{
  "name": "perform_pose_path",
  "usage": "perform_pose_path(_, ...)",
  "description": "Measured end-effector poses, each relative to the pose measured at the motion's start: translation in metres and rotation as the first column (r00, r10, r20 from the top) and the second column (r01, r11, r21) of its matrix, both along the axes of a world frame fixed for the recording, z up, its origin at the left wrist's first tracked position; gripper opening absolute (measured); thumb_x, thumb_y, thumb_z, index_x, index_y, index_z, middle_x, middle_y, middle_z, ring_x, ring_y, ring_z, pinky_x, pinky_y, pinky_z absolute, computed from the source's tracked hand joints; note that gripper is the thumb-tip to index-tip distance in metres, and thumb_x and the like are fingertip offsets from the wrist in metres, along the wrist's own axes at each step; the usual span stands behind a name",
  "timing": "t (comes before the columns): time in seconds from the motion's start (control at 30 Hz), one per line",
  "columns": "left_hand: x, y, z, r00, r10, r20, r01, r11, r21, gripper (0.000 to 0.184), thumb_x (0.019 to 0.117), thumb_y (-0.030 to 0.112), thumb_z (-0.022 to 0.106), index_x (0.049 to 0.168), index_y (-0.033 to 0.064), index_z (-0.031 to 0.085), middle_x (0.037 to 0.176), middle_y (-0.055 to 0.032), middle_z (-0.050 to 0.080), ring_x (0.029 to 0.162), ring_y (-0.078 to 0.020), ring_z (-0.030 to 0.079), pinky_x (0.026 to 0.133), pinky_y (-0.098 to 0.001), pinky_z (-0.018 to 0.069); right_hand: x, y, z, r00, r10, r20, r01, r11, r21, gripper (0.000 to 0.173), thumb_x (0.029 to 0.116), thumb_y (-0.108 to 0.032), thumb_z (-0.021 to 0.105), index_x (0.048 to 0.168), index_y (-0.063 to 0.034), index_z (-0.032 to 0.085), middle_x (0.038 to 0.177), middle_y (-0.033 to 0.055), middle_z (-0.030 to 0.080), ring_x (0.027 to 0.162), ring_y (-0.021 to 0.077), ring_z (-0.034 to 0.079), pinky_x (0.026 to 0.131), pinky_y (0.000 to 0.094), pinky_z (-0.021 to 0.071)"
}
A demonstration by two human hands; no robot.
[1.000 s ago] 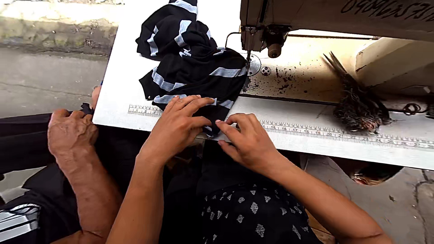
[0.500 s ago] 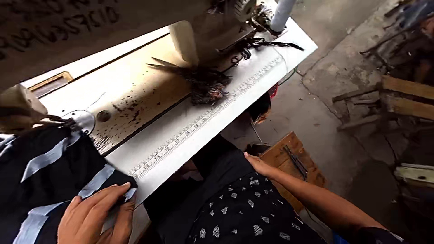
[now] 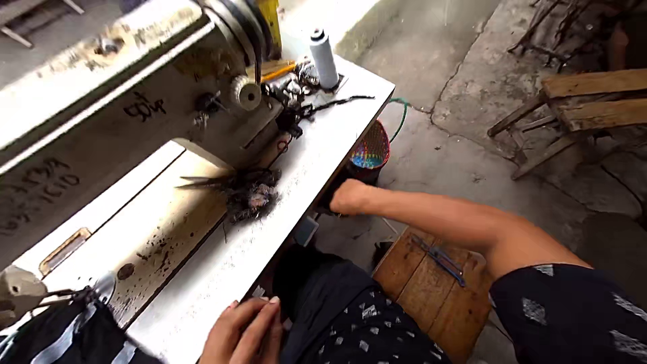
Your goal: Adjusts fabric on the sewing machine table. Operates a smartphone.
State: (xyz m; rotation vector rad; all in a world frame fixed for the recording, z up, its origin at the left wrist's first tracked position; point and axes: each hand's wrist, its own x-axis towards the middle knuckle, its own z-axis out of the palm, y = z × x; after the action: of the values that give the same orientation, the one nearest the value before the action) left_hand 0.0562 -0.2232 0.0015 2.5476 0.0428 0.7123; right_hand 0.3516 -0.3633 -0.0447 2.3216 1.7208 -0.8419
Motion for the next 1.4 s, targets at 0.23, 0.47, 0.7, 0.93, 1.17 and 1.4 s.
perform_pose_path(0.23,0.112,-0.025,-0.055,0.983,-0.154,-0.105,0.148,0.987,-0.059,0.022,0.0966,0.011,0.065,0.113,-0.0002,0.076,0.117,-0.0210,0.072,0.101,-0.0332,0.073,0.087,-0.0461,0.0604,0.022,-0.013,-0.032,0.985,0.148,0.091,-0.160,0.977,0.143,0.019,0.1008,-0.007,0.058,0.105,0.0069,0.070,0.109,0.0255,0.071,0.109,0.0448,0.067,0.088,0.0671,0.0512)
perform_pose_path(0.47,0.140,-0.046,-0.078,0.979,0.053,-0.197,-0.042,0.997,0.060,0.036,0.0954,0.006,0.059,0.129,0.0014,0.070,0.129,-0.0219,0.069,0.092,-0.0426,0.075,0.068,-0.0604,0.0596,0.026,-0.029,-0.034,0.978,-0.011,0.208,-0.123,0.776,0.619,0.013,0.0962,-0.010,0.066,0.096,-0.0001,0.073,0.090,0.0177,0.073,0.092,0.0366,0.072,0.088,0.0571,0.0541)
perform_pose_path(0.7,0.087,-0.051,-0.054,0.994,0.106,-0.018,-0.094,0.774,-0.626,0.035,0.1007,0.020,0.061,0.125,-0.0041,0.068,0.119,-0.0141,0.072,0.101,-0.0115,0.072,0.088,-0.0255,0.0612,-0.017,-0.098,0.050,0.927,-0.368,0.069,0.082,0.378,0.922,0.024,0.1048,-0.022,0.057,0.112,-0.0064,0.074,0.107,0.0073,0.076,0.103,0.0188,0.071,0.098,0.0465,0.0543)
perform_pose_path(0.93,0.089,-0.041,-0.008,0.981,0.185,0.056,0.002,0.279,-0.960,0.064,0.1100,0.053,0.022,0.133,0.0099,0.063,0.120,-0.0013,0.073,0.113,-0.0100,0.068,0.098,-0.0346,0.0575,-0.122,-0.085,0.056,0.206,0.101,-0.973,0.978,0.001,0.207,0.029,0.1082,-0.033,0.051,0.132,-0.0156,0.054,0.116,0.0026,0.070,0.104,0.0184,0.072,0.089,0.0433,0.0633)
perform_pose_path(1.17,0.046,0.025,0.012,0.971,0.225,-0.078,-0.203,0.609,-0.767,0.049,0.1093,0.035,0.048,0.068,0.0120,0.063,0.052,0.0001,0.052,0.040,-0.0074,0.045,0.036,-0.0224,0.0367,-0.162,-0.024,0.017,-0.676,0.049,-0.735,0.416,0.849,-0.326,0.064,0.0987,-0.066,0.049,0.141,-0.0184,0.057,0.142,0.0171,0.060,0.129,0.0389,0.060,0.094,0.0558,0.0580)
perform_pose_path(1.4,0.028,0.038,0.020,0.913,0.371,-0.172,-0.378,0.606,-0.700,0.054,0.1090,0.034,0.050,0.060,0.0122,0.054,0.048,-0.0009,0.049,0.037,-0.0094,0.042,0.035,-0.0237,0.0325,-0.174,0.020,0.014,-0.693,0.003,-0.721,0.408,0.826,-0.389,0.062,0.0973,-0.063,0.051,0.133,-0.0138,0.060,0.125,0.0204,0.068,0.115,0.0344,0.068,0.099,0.0504,0.0556)
